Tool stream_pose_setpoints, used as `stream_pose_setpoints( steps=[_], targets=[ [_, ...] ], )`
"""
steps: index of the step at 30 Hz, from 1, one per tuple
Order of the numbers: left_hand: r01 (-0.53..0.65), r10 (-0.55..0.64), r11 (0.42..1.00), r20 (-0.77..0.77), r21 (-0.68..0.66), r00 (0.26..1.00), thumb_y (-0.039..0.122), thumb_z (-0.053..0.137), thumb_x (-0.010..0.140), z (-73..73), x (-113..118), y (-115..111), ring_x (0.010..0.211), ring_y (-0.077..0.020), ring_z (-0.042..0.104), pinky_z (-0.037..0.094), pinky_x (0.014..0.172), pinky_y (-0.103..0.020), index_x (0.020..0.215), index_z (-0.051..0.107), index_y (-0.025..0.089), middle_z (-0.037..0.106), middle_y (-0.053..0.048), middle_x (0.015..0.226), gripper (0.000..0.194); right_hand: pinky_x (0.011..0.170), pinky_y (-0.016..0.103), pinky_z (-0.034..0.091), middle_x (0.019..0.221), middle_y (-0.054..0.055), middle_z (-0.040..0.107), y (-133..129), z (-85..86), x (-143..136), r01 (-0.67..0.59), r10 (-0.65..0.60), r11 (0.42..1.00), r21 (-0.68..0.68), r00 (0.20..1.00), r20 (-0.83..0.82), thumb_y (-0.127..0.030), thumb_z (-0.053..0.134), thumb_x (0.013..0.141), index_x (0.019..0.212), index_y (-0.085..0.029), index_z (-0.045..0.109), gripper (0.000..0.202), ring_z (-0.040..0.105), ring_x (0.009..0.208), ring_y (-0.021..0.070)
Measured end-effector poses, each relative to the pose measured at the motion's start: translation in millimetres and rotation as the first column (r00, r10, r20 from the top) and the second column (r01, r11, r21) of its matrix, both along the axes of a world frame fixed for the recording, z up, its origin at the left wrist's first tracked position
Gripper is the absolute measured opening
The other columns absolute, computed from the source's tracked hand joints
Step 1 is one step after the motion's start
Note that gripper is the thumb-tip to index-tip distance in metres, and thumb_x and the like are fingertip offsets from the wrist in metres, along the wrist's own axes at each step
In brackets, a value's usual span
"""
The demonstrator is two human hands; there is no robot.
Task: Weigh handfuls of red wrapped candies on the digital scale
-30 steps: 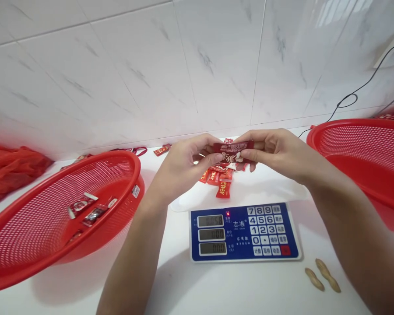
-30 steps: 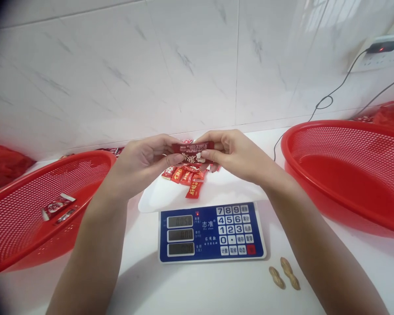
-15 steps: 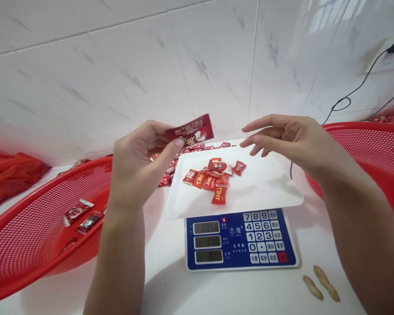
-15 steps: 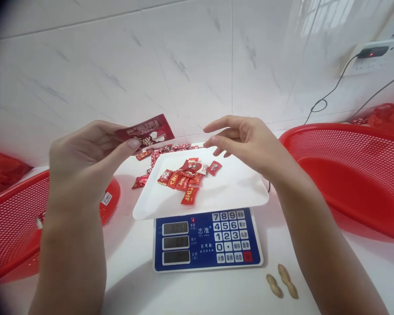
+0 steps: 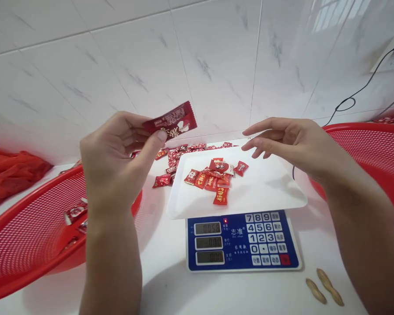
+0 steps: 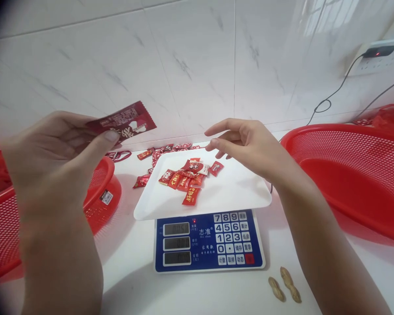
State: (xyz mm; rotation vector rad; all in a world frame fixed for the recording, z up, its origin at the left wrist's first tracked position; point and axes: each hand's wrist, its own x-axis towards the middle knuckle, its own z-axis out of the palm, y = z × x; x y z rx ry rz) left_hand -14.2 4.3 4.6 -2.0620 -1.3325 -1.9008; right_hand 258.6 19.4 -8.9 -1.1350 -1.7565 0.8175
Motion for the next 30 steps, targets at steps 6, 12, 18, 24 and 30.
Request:
stream_pose_setpoints(
  steps=[6,12,18,24,30],
  targets=[
    [-0.168,0.166,0.986,-0.074,-0.022,0.983,0.018,0.074,0.074,-2.5,-7,7,0.065,-0.0093,0.070,0.056,0.058,-0.016,0.084,0.071,0.018,0.075,0.004,0.074,0.010,0.081,0.041,0.059,0.096,0.008,0.078,1,-1.5,-2,-0.013,0.014,1.000,-0.011,1.000,0.018,-0.044,0.069,0.087,0.113,-0.021,0.075,0.035,0.073,0.091,0.0236],
    [-0.268,0.262,0.958,-0.069,-0.101,0.963,0.023,0.071,0.074,-4.3,-13,17,0.065,-0.0150,0.072,0.057,0.055,-0.023,0.083,0.069,0.019,0.076,0.002,0.077,0.010,0.082,0.040,0.059,0.098,0.007,0.078,2,-1.1,-3,-0.014,0.015,0.999,-0.030,0.999,0.031,-0.047,0.069,0.088,0.113,-0.022,0.075,0.036,0.073,0.094,0.0235],
    [-0.430,0.401,0.863,-0.159,-0.265,0.902,0.019,0.066,0.077,-12.2,-31,36,0.063,-0.0149,0.069,0.053,0.060,-0.027,0.083,0.065,0.021,0.073,0.002,0.075,0.007,0.081,0.041,0.057,0.097,0.006,0.078,1,-0.3,-2,0.000,0.004,0.998,-0.057,0.998,0.064,-0.050,0.069,0.088,0.112,-0.023,0.075,0.037,0.073,0.091,0.0236],
    [-0.463,0.395,0.800,-0.245,-0.382,0.885,0.017,0.065,0.070,-21.1,-49,48,0.066,-0.0209,0.067,0.050,0.066,-0.037,0.072,0.060,0.024,0.070,0.000,0.070,0.009,0.080,0.042,0.056,0.097,0.007,0.078,2,-1.1,1,-0.011,0.015,0.998,-0.062,0.997,0.075,-0.056,0.068,0.086,0.112,-0.024,0.075,0.042,0.073,0.092,0.0257],
    [-0.419,0.371,0.856,-0.204,-0.303,0.906,0.033,0.067,0.073,-6.2,-42,25,0.068,-0.0225,0.068,0.052,0.064,-0.038,0.075,0.061,0.030,0.069,0.002,0.071,0.007,0.075,0.040,0.054,0.090,0.006,0.078,3,-2.7,0,-0.012,0.021,0.996,-0.090,0.995,0.101,-0.058,0.069,0.085,0.112,-0.025,0.074,0.043,0.072,0.091,0.0259]
  ],
)
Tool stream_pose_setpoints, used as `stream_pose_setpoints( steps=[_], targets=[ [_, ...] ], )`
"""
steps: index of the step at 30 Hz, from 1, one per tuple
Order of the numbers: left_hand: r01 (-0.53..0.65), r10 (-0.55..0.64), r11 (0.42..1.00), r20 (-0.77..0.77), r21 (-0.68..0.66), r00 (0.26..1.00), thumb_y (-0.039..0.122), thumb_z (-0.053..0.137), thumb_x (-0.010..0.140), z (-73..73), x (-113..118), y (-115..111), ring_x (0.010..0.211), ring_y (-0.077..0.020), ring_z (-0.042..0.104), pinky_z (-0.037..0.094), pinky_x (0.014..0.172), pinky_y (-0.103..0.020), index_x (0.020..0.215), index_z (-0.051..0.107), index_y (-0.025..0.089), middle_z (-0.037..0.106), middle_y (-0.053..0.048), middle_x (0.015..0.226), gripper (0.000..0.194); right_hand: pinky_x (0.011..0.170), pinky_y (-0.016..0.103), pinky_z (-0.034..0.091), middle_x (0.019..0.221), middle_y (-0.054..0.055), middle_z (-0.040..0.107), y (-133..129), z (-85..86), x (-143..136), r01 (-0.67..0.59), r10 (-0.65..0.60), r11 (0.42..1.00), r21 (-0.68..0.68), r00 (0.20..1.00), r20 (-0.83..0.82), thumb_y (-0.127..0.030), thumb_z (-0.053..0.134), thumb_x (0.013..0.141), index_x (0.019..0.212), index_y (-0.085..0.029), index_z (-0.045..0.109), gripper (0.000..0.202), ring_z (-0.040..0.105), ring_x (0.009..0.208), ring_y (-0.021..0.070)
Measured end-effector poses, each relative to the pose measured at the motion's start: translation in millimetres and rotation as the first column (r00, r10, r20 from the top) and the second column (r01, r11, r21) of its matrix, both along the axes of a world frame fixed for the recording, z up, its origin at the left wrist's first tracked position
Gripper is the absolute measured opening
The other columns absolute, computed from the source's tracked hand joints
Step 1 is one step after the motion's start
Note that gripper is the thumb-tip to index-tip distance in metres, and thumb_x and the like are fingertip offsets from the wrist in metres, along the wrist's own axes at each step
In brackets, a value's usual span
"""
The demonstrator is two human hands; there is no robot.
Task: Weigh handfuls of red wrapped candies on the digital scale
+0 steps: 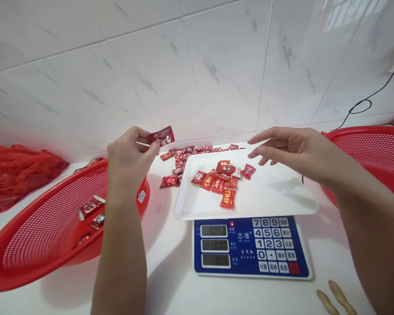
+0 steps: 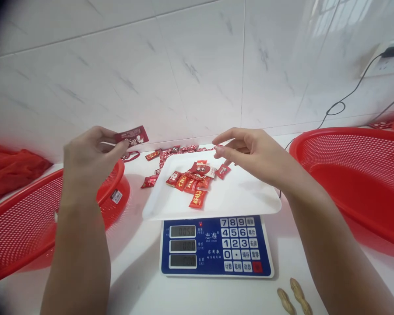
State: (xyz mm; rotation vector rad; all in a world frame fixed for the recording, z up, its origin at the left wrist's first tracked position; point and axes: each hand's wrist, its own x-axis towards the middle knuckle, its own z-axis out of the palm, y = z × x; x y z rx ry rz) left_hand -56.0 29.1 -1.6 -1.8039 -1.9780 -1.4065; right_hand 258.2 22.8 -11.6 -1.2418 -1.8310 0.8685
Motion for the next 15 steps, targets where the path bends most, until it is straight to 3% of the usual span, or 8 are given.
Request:
stream_pose_setpoints(
  steps=[3,5,8,11,13,15],
  targets=[
    [-0.056,0.055,0.998,0.006,0.033,0.998,0.035,0.065,0.076,-2.1,-2,1,0.070,-0.0214,0.069,0.054,0.068,-0.038,0.079,0.060,0.029,0.070,0.002,0.073,0.008,0.080,0.041,0.053,0.090,0.007,0.078,0,-0.1,-1,-0.021,0.021,1.000,-0.013,1.000,0.007,-0.058,0.071,0.083,0.112,-0.025,0.074,0.044,0.071,0.096,0.0263],
    [-0.096,0.095,0.990,-0.019,-0.101,0.995,0.032,0.063,0.078,-9.6,-8,8,0.078,-0.0232,0.070,0.055,0.074,-0.039,0.080,0.058,0.027,0.072,-0.001,0.080,0.007,0.082,0.041,0.053,0.091,0.006,0.078,0,-0.6,-2,-0.030,0.030,0.999,-0.020,0.999,0.015,-0.055,0.071,0.083,0.113,-0.025,0.074,0.043,0.071,0.098,0.0263],
    [-0.073,0.061,0.950,-0.051,-0.305,0.997,0.032,0.068,0.075,-19.1,-14,19,0.092,-0.0298,0.071,0.056,0.080,-0.042,0.084,0.061,0.023,0.075,-0.008,0.091,0.015,0.084,0.041,0.052,0.095,0.005,0.078,2,-3.1,-2,-0.043,0.044,0.999,-0.025,0.998,0.034,-0.050,0.070,0.085,0.116,-0.026,0.073,0.038,0.070,0.100,0.0256],
    [0.120,-0.136,0.889,-0.005,-0.442,0.991,0.045,0.075,0.073,-16.5,-6,15,0.103,-0.0302,0.071,0.058,0.076,-0.037,0.106,0.066,0.023,0.075,-0.009,0.114,0.040,0.086,0.041,0.052,0.102,0.006,0.077,6,-7.6,0,-0.049,0.051,0.999,-0.020,0.993,0.104,-0.050,0.067,0.086,0.116,-0.026,0.073,0.038,0.070,0.101,0.0252],
    [0.292,-0.321,0.789,0.043,-0.541,0.946,0.052,0.077,0.073,-11.3,7,6,0.112,-0.0299,0.069,0.060,0.077,-0.036,0.120,0.064,0.028,0.068,-0.008,0.133,0.054,0.087,0.042,0.052,0.112,0.007,0.075,11,-11.6,1,-0.056,0.063,0.998,-0.041,0.981,0.184,-0.050,0.066,0.086,0.120,-0.025,0.071,0.043,0.069,0.105,0.0261],
    [0.375,-0.468,0.687,0.016,-0.622,0.884,0.058,0.079,0.071,-9.4,23,-2,0.126,-0.0326,0.062,0.058,0.091,-0.042,0.132,0.060,0.032,0.058,-0.007,0.147,0.069,0.088,0.042,0.053,0.123,0.008,0.071,16,-16.8,0,-0.049,0.066,0.996,-0.071,0.962,0.265,-0.048,0.067,0.084,0.129,-0.025,0.068,0.051,0.067,0.109,0.0277]
  ],
)
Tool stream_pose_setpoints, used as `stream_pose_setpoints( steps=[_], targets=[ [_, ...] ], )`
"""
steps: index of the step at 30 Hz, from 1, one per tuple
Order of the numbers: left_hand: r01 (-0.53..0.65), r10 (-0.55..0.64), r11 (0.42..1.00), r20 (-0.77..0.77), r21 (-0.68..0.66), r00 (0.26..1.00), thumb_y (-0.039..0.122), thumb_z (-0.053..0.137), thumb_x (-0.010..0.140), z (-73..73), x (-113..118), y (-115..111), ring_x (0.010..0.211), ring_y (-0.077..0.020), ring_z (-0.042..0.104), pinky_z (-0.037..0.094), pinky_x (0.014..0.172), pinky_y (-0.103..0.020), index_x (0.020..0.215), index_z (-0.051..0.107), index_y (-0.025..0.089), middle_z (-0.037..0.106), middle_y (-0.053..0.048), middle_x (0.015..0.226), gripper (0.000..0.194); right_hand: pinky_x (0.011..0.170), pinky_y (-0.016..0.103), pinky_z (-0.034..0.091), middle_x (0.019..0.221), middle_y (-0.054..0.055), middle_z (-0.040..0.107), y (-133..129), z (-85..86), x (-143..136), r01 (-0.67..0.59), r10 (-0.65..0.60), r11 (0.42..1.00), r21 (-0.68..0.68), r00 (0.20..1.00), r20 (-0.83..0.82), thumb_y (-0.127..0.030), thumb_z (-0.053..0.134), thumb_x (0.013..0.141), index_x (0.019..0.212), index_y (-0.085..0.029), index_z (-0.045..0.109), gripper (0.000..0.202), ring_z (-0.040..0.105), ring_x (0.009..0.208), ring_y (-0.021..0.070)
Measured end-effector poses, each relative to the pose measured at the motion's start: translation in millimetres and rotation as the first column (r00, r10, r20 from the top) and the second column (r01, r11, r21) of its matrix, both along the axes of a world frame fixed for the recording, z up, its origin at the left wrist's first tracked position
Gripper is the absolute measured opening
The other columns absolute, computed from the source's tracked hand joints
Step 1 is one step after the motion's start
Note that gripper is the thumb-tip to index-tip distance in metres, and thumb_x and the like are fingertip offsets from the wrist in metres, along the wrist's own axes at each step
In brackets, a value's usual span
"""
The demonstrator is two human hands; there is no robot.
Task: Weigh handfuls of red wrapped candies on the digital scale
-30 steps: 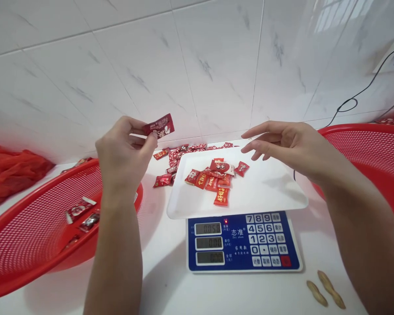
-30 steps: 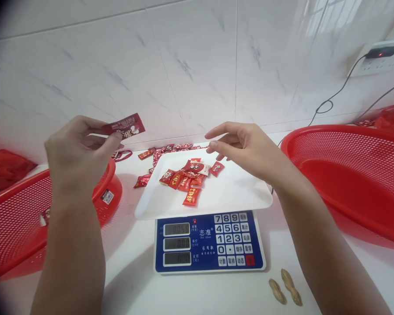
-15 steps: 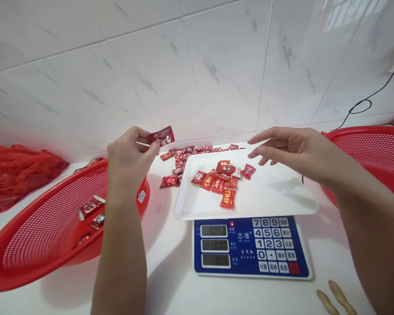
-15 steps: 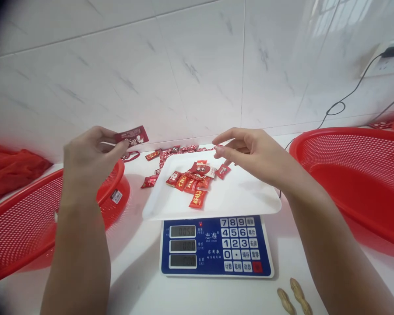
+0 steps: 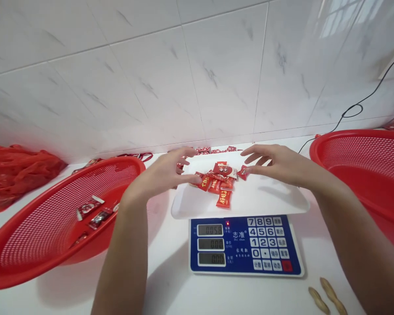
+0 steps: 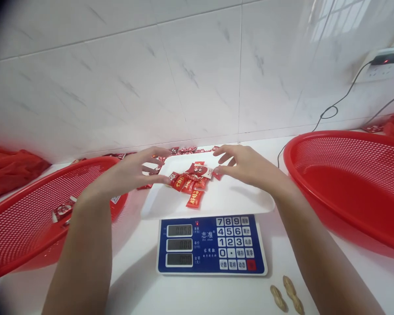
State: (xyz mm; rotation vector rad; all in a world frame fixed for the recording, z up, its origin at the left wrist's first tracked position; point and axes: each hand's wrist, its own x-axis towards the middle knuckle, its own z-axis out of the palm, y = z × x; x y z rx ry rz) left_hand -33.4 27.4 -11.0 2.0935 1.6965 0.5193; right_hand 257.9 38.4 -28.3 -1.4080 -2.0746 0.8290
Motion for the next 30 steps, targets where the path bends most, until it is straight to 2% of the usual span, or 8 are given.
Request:
stream_pose_setpoints(
  steps=[3,5,9,12,16,18,26,30],
  targets=[
    [0.112,-0.125,0.990,-0.162,-0.087,0.979,0.067,0.080,0.067,-8.8,21,-2,0.151,-0.0398,0.032,0.042,0.114,-0.055,0.155,0.037,0.034,0.032,-0.008,0.167,0.103,0.095,0.046,0.051,0.139,0.011,0.062,4,-10.1,-6,-0.011,0.011,1.000,0.005,0.993,0.119,-0.048,0.070,0.079,0.145,-0.024,0.057,0.072,0.062,0.118,0.0314],
    [0.139,-0.172,0.976,-0.204,-0.168,0.964,0.068,0.081,0.064,-19.4,30,3,0.157,-0.0423,0.011,0.034,0.118,-0.061,0.162,0.018,0.034,0.010,-0.010,0.173,0.122,0.100,0.047,0.048,0.146,0.014,0.056,4,-17.4,-13,-0.071,0.072,0.997,-0.010,0.981,0.183,-0.050,0.074,0.075,0.154,-0.022,0.047,0.088,0.057,0.125,0.0336],
    [0.250,-0.295,0.932,-0.150,-0.261,0.944,0.065,0.081,0.065,-36.4,38,15,0.158,-0.0404,0.000,0.023,0.123,-0.062,0.164,0.005,0.034,-0.008,-0.009,0.172,0.129,0.097,0.046,0.048,0.138,0.017,0.058,1,-26.4,-25,-0.170,0.168,0.985,-0.008,0.961,0.219,-0.045,0.077,0.071,0.147,-0.019,0.053,0.084,0.054,0.125,0.0351],
    [0.349,-0.379,0.904,-0.085,-0.245,0.922,0.065,0.079,0.068,-40.7,40,18,0.159,-0.0347,0.002,0.018,0.128,-0.053,0.164,0.010,0.029,-0.001,-0.008,0.173,0.124,0.088,0.042,0.050,0.122,0.014,0.064,-2,-26.0,-30,-0.228,0.218,0.973,0.029,0.956,0.196,-0.038,0.071,0.076,0.127,-0.018,0.063,0.056,0.059,0.112,0.0310],
    [0.432,-0.439,0.885,0.001,-0.175,0.899,0.052,0.074,0.078,-40.0,40,17,0.145,-0.0306,0.043,0.037,0.119,-0.044,0.157,0.034,0.027,0.042,-0.008,0.161,0.091,0.081,0.039,0.050,0.112,0.012,0.067,-3,-23.9,-33,-0.238,0.226,0.970,0.048,0.957,0.182,-0.034,0.065,0.081,0.111,-0.018,0.066,0.034,0.062,0.100,0.0269],
    [0.445,-0.448,0.884,0.014,-0.144,0.894,0.046,0.069,0.083,-39.7,39,17,0.136,-0.0286,0.053,0.045,0.112,-0.042,0.151,0.042,0.028,0.053,-0.006,0.152,0.075,0.082,0.039,0.050,0.113,0.012,0.068,-2,-24.2,-34,-0.223,0.209,0.973,0.055,0.959,0.189,-0.032,0.063,0.081,0.110,-0.019,0.068,0.032,0.063,0.102,0.0272],
    [0.448,-0.454,0.883,-0.009,-0.137,0.891,0.045,0.054,0.092,-40.2,36,20,0.137,-0.0282,0.051,0.043,0.112,-0.042,0.147,0.043,0.022,0.053,-0.009,0.151,0.061,0.086,0.040,0.050,0.127,0.015,0.065,-2,-19.3,-28,-0.035,0.032,0.999,0.014,0.982,0.184,-0.036,0.068,0.078,0.129,-0.014,0.063,0.056,0.063,0.109,0.0297],
    [0.404,-0.411,0.894,0.007,-0.192,0.912,0.059,0.062,0.087,-37.0,39,17,0.149,-0.0301,0.036,0.034,0.120,-0.041,0.159,0.027,0.021,0.035,-0.010,0.165,0.089,0.084,0.039,0.049,0.113,0.012,0.069,0,-19.3,-28,-0.046,0.040,0.998,0.034,0.986,0.162,-0.029,0.069,0.078,0.111,-0.016,0.068,0.036,0.063,0.103,0.0269]
  ],
)
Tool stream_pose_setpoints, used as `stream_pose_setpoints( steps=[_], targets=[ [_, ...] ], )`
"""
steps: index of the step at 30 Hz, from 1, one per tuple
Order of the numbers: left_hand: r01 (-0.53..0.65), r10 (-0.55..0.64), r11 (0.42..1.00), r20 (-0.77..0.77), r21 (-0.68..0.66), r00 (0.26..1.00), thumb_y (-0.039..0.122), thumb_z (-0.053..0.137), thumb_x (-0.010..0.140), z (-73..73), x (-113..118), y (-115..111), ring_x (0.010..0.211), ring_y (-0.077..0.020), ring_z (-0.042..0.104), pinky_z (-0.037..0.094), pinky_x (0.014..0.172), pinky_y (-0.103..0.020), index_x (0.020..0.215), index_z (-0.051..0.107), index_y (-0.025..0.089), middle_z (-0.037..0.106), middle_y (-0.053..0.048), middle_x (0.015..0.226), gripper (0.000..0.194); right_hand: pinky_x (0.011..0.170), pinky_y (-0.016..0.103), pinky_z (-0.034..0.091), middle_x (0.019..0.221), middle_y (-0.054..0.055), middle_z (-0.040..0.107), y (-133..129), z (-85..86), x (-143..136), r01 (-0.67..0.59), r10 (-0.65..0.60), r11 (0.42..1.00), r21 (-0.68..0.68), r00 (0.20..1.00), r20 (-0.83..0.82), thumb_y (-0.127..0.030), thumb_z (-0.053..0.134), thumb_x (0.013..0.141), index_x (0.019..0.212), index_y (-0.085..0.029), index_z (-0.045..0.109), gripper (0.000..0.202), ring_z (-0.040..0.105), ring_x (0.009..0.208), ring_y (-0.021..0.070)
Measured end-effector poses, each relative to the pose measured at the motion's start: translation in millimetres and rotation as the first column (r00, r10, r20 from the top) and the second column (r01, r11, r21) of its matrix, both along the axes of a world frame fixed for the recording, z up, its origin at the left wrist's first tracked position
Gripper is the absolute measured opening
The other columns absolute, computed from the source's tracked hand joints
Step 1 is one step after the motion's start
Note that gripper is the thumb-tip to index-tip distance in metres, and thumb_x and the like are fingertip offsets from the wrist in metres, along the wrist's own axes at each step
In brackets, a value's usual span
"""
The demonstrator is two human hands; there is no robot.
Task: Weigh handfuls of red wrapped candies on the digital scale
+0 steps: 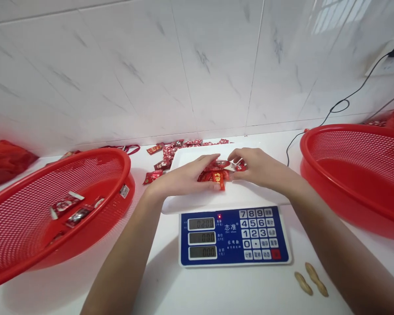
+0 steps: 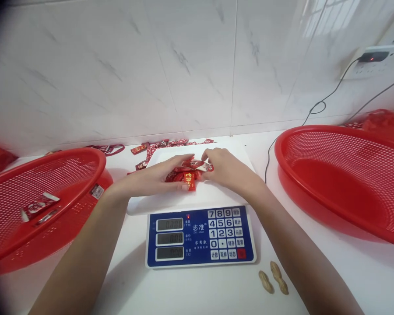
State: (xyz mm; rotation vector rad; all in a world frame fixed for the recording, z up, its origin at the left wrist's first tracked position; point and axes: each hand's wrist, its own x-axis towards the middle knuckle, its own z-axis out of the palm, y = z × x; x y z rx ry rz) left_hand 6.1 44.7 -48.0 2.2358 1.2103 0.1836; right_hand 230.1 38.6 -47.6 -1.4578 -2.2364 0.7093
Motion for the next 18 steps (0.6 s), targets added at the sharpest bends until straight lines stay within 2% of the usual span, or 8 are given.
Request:
stream_pose_setpoints(
  steps=[3,5,9,13,16,18],
  targets=[
    [-0.009,0.008,1.000,-0.026,-0.020,1.000,0.068,0.077,0.071,-2.2,7,-3,0.156,-0.0346,0.021,0.028,0.124,-0.046,0.164,0.009,0.028,0.015,-0.010,0.172,0.121,0.080,0.039,0.050,0.111,0.012,0.068,1,-4.6,-5,-0.041,0.041,0.999,0.009,0.998,-0.050,-0.028,0.066,0.077,0.105,-0.016,0.064,0.031,0.063,0.097,0.0256],
    [-0.010,0.010,1.000,-0.040,-0.004,0.999,0.070,0.080,0.067,-5.6,13,-5,0.155,-0.0377,0.021,0.031,0.123,-0.049,0.164,0.009,0.032,0.013,-0.011,0.171,0.126,0.077,0.040,0.051,0.111,0.013,0.067,1,-6.8,-7,-0.042,0.043,0.999,0.007,0.997,-0.067,-0.031,0.066,0.076,0.103,-0.016,0.062,0.031,0.063,0.095,0.0261],
    [-0.055,0.055,0.998,0.010,0.031,0.998,0.068,0.080,0.069,-12.7,19,-9,0.148,-0.0378,0.035,0.040,0.117,-0.049,0.162,0.011,0.034,0.028,-0.014,0.163,0.121,0.081,0.042,0.053,0.122,0.014,0.065,-1,-3.2,-5,-0.108,0.094,0.990,-0.089,0.984,-0.153,-0.034,0.067,0.078,0.116,-0.016,0.059,0.042,0.063,0.103,0.0278],
    [-0.109,0.101,0.988,0.076,0.113,0.992,0.063,0.071,0.081,-16.9,22,-13,0.139,-0.0347,0.046,0.042,0.114,-0.049,0.160,0.019,0.035,0.042,-0.014,0.150,0.099,0.088,0.041,0.051,0.129,0.014,0.066,-6,6.9,2,-0.192,0.172,0.972,-0.139,0.974,-0.146,-0.022,0.050,0.090,0.130,-0.017,0.053,0.041,0.063,0.109,0.0271],
    [-0.112,0.101,0.983,0.079,0.146,0.992,0.061,0.065,0.087,-17.3,23,-16,0.133,-0.0329,0.050,0.042,0.113,-0.048,0.159,0.026,0.031,0.045,-0.013,0.146,0.087,0.080,0.038,0.050,0.122,0.015,0.068,-10,10.0,3,-0.151,0.142,0.975,-0.164,0.988,-0.064,-0.018,0.044,0.093,0.131,-0.015,0.050,0.039,0.066,0.101,0.0259],
    [-0.098,0.091,0.984,0.056,0.149,0.994,0.062,0.062,0.089,-16.8,24,-17,0.131,-0.0325,0.051,0.042,0.112,-0.048,0.157,0.030,0.028,0.045,-0.014,0.147,0.083,0.076,0.036,0.049,0.125,0.016,0.066,-12,8.5,2,-0.097,0.092,0.986,-0.136,0.995,-0.041,-0.016,0.044,0.093,0.132,-0.013,0.048,0.039,0.066,0.101,0.0255]
  ],
)
